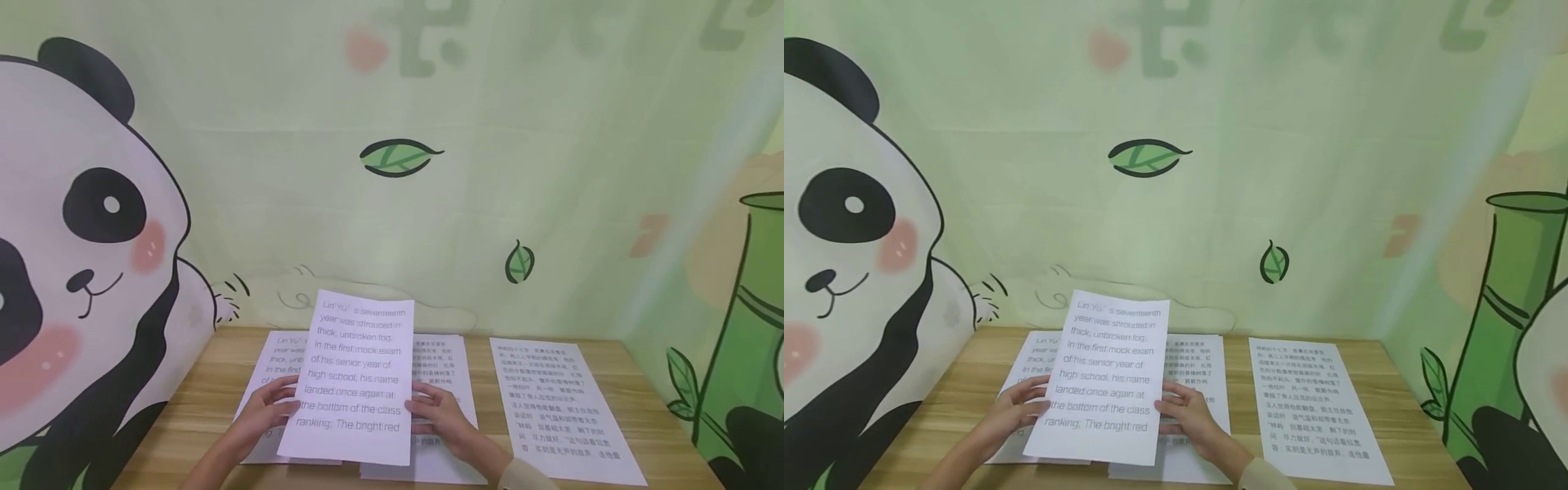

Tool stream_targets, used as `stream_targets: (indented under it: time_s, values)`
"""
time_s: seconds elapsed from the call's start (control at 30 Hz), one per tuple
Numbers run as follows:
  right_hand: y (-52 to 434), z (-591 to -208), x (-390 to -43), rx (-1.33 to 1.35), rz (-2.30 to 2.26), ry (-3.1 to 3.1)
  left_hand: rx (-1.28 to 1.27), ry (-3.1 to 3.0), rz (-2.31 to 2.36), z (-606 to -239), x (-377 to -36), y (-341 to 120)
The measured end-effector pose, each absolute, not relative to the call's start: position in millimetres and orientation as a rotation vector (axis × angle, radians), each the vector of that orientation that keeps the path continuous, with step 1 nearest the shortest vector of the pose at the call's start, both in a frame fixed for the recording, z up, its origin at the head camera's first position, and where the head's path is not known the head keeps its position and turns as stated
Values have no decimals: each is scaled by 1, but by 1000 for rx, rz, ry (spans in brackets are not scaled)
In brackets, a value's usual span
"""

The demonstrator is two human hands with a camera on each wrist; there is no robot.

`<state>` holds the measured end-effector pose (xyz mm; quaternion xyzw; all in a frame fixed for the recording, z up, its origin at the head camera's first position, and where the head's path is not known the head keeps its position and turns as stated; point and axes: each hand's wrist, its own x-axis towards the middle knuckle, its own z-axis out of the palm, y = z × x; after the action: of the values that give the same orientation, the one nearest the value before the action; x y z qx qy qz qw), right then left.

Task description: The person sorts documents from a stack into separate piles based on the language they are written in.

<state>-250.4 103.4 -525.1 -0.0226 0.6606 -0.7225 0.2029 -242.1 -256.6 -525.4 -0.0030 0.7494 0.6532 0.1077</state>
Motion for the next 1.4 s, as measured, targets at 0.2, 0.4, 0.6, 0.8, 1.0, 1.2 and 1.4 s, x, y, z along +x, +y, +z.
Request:
stream_targets:
  time_s: [0.2, 0.4, 0.6, 0.8, 1.0, 1.2, 1.4]
  values:
    - [76, -527, -257, -65, -1999, 1853, -125, 2279, 1888, -524, -241, -279]
    - [50, -529, -262, -79, -1979, 1871, -288, 2321, 1801, -520, -239, -298]
    - [34, -535, -266, -67, -2008, 1828, -327, 2312, 1813, -520, -243, -310]
    - [23, -545, -271, -56, -1985, 1817, -346, 2314, 1789, -530, -245, -322]
    - [8, -545, -272, -52, -2003, 1783, -374, 2320, 1789, -538, -247, -336]
    - [-5, -545, -272, -23, -1988, 1718, -379, 2328, 1808, -545, -245, -349]
    - [-10, -543, -270, 2, -1984, 1727, -378, 2427, 1755, -547, -244, -348]
